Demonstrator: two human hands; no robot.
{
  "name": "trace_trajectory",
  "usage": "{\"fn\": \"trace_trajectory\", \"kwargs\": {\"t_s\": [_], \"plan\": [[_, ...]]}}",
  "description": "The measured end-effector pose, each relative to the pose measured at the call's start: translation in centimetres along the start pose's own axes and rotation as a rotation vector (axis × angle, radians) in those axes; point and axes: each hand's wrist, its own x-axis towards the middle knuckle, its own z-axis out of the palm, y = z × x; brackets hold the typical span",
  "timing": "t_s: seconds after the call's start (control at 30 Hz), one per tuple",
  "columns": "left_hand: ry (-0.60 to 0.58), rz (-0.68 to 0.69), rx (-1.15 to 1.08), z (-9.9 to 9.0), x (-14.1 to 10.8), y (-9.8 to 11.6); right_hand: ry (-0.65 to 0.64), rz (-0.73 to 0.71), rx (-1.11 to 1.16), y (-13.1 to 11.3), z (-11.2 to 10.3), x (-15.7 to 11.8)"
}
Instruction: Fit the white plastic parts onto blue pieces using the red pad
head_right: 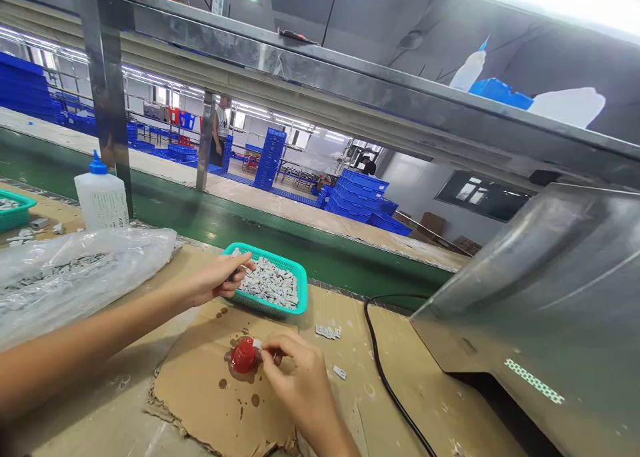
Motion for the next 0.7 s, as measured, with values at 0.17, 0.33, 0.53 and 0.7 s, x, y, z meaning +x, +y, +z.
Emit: {"fn": "trace_trajectory", "kwargs": {"t_s": [0.17,0.33,0.53,0.7], "plan": [[0.069,-0.033,-0.100,0.5,-0.1,0.1,0.021,-0.031,-0.042,0.1,1.1,-0.5],[0.097,-0.042,-0.158,0.9,-0.3,0.2,0.008,-0.078,-0.034,0.1,1.3,-0.3],[0.012,-0.011,-0.192,0.5,0.1,-0.2,-0.008,-0.092,-0.022,0.4,1.8,-0.5],[-0.073,0.052,-0.134,0.2,0.3,-0.4,-0.001,-0.226,-0.094,1.9,1.9,-0.4]]}}
